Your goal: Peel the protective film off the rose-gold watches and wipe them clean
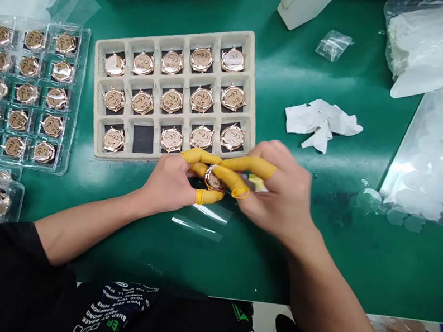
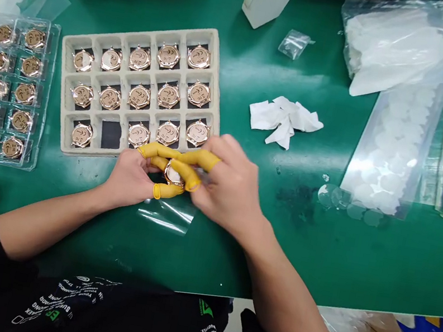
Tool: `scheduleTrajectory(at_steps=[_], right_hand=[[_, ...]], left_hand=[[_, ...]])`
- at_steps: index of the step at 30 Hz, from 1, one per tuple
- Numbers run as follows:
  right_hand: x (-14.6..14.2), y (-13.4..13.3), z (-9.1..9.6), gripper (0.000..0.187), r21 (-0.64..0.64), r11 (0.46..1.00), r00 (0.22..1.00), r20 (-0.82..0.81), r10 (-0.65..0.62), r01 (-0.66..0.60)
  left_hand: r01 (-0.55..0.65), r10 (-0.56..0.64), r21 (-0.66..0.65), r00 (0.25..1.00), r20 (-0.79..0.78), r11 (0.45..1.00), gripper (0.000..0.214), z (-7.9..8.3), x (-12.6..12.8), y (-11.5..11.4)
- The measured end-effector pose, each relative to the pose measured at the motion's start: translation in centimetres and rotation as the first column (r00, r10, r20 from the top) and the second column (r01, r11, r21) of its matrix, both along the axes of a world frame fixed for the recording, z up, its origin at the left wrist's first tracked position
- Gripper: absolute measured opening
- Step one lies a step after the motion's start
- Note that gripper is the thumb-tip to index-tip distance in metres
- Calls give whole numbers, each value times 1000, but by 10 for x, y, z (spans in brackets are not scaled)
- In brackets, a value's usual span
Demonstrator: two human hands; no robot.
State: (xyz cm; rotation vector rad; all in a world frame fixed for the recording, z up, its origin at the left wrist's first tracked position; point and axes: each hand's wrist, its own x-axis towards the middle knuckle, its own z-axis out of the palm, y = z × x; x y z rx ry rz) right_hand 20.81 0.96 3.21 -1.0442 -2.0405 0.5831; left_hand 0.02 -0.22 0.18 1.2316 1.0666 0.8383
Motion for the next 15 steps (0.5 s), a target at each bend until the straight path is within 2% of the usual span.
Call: scheduleTrajectory(at_steps=[2, 5, 6, 8, 10, 12, 13, 15], right_hand=[[0, -1, 1, 6, -21, 1000, 1000, -1, 0, 0], [-4, -2, -1, 7, -74, 991, 993, -40, 111, -114], [-4, -1, -2, 7, -81, 991, 993, -51, 104, -108], [1, 3, -5, 6, -66, 997, 999, -35, -37, 35], [15, 8, -7, 5, -8, 974, 973, 46, -226, 227], [31, 11, -7, 9, 54, 953, 941, 151, -302, 297], [37, 11, -6, 16, 56, 962, 945, 183, -272, 266], [44, 7, -1, 28, -28, 989, 971, 193, -140, 148]], left_hand=[[-8, 8, 5, 1000, -23, 1000, 48, 0, 0, 0], [11, -10, 33, 999, -40, 999, 46, 0, -1, 0], [8, -7, 40, 999, -33, 999, 47, 0, -1, 0], [-15, 16, 46, 1000, -9, 999, 48, 0, -1, 1], [-31, 31, 72, 1000, 1, 997, 47, 0, 0, 1], [-37, 39, 152, 999, -13, 988, 46, 0, 0, -1], [-40, 47, 211, 999, -27, 977, 45, -1, -1, -2], [-40, 64, 337, 996, -61, 941, 44, -3, -2, -4]])
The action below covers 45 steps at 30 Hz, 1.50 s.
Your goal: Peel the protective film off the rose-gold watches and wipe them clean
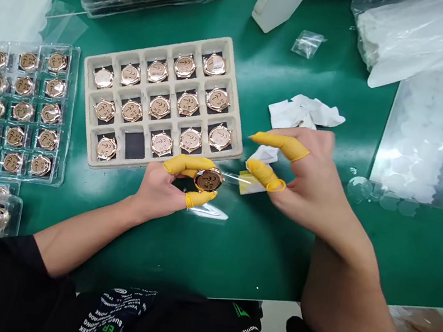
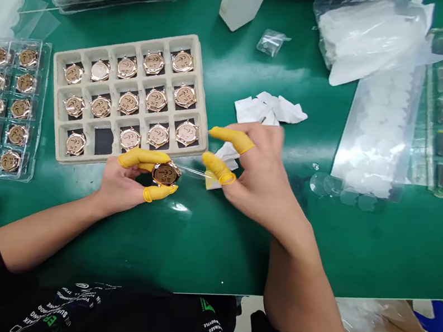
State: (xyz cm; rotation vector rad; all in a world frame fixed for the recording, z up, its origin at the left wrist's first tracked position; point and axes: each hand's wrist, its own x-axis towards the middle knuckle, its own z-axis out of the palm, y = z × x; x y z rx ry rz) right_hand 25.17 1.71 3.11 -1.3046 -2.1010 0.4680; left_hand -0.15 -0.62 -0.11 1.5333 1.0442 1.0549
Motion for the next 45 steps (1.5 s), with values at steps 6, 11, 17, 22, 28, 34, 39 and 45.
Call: scheduleTrajectory(at_steps=[6, 11, 17, 22, 28, 34, 39, 45], right_hand=[[-12, -9, 11, 23, -183, 967, 984, -75, 164, -175], [-10, -7, 11, 12, -194, 955, 974, -86, 211, -224], [-11, -7, 11, 19, -145, 944, 954, -93, 285, -296], [-14, -9, 8, 20, -161, 946, 959, -85, 269, -280], [-14, -8, 6, 22, -165, 946, 960, -42, 276, -279], [-3, 0, 13, 7, -146, 988, 948, -304, -98, 56], [-21, -11, 17, 8, -358, 934, 888, -433, -154, -13], [-36, -22, 9, 11, -519, 852, 900, -399, -176, -63]], left_hand=[[-3, 26, 257, 996, -86, 967, 45, -8, -4, -3], [34, 15, 387, 992, -123, 921, 43, -7, -3, -1], [120, -47, 437, 983, -175, 891, 40, -1, -2, 3], [139, -99, 416, 988, -116, 899, 42, -1, -2, 4], [130, -67, 430, 985, -160, 893, 36, -5, -2, 1], [112, -120, -79, 988, -99, 991, 48, 2, -2, 3], [105, -125, -285, 991, -53, 953, 52, 5, -3, 9], [129, -142, -282, 989, -27, 951, 52, 5, -2, 11]])
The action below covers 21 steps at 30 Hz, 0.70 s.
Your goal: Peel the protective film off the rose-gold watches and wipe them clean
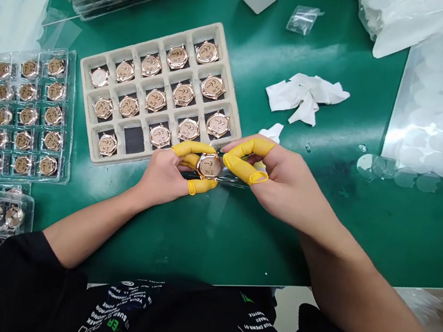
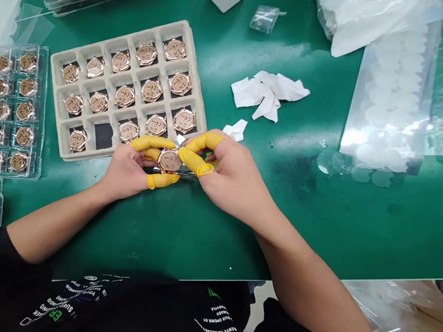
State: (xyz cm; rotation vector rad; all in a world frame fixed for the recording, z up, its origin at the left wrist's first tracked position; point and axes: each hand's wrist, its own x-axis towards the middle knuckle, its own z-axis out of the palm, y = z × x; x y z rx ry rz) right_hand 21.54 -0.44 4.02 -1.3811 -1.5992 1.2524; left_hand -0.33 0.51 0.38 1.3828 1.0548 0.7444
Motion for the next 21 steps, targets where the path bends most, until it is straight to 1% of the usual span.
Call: scheduleTrajectory(at_steps=[4, 8, 13, 21], right_hand=[[-3, -1, -1, 14, -45, 999, 1000, -1, -13, 13], [-8, -1, 2, 17, -75, 997, 999, 31, 27, -24], [-9, -1, 5, 17, -62, 998, 995, 92, 38, -33], [-10, -3, 2, 15, -39, 999, 993, 114, 15, -11]], left_hand=[[4, -5, 19, 999, 38, 1000, 51, 1, 1, 0], [15, -18, 45, 997, 71, 999, 51, -2, 0, -1], [37, -43, 66, 994, 97, 997, 53, -6, -1, -1], [45, -50, 97, 998, 45, 994, 55, -10, -2, -1]])
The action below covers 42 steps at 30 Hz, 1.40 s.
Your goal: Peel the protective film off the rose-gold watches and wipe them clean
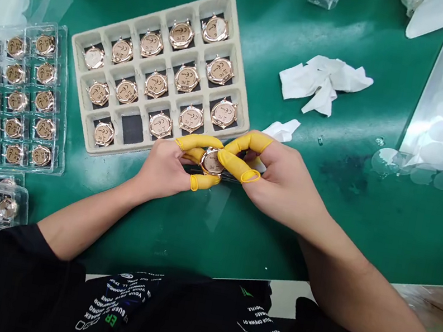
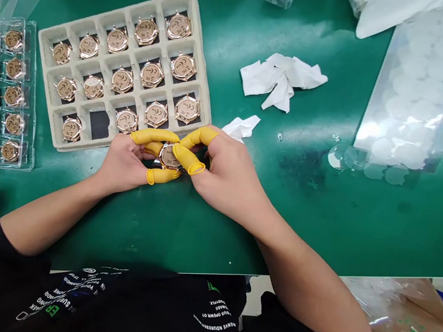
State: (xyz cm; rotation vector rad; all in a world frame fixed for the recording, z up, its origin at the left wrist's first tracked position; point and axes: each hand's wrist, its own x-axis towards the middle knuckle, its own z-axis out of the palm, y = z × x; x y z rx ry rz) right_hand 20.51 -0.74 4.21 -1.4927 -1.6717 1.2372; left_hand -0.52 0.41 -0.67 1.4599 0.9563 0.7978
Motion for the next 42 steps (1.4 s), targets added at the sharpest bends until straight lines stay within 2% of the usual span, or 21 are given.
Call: scheduleTrajectory(at_steps=[11, 24, 26, 28, 29, 30, 31, 33, 34, 36, 39, 42], right_hand=[[-1, -1, -2, 12, 46, 999, 1000, 15, -7, 6], [-5, -1, 2, 16, 17, 1000, 1000, 8, -9, 9], [1, 1, 5, 17, 66, 993, 995, -19, -95, 96], [17, 7, 9, 16, 214, 950, 974, -45, -224, 229], [27, 11, 10, 17, 297, 922, 967, -22, -253, 248], [40, 15, 9, 21, 377, 901, 970, 29, -243, 215], [52, 19, 7, 30, 414, 903, 975, 129, -181, 113], [72, 28, 0, 42, 396, 909, 941, 338, -14, -129], [78, 31, -5, 40, 356, 913, 911, 410, 40, -201], [83, 34, -13, 27, 287, 927, 873, 482, 78, -241], [79, 36, -17, 9, 252, 952, 883, 467, 40, -176], [78, 36, -10, 5, 338, 941, 912, 382, -148, 11]], left_hand=[[-5, 5, -17, 1000, 18, 1000, 53, 2, 0, -1], [-10, 10, -18, 1000, -21, 1000, 54, 5, 1, -1], [-13, 13, -16, 999, -34, 1000, 52, 6, 2, 0], [-18, 17, -20, 999, -48, 1000, 51, 8, 2, 0], [-20, 19, -24, 998, -55, 1000, 50, 9, 2, 0], [-23, 21, -27, 998, -59, 999, 50, 10, 2, 0], [-27, 25, -30, 998, -61, 999, 51, 10, 2, 0], [-32, 30, -33, 998, -60, 999, 52, 10, 2, 0], [-31, 29, -35, 998, -60, 999, 52, 10, 2, 0], [-30, 28, -44, 998, -60, 999, 52, 9, 2, 0], [-33, 29, -60, 998, -55, 998, 52, 9, 2, 0], [-35, 32, -55, 998, -52, 998, 52, 9, 3, 0]])
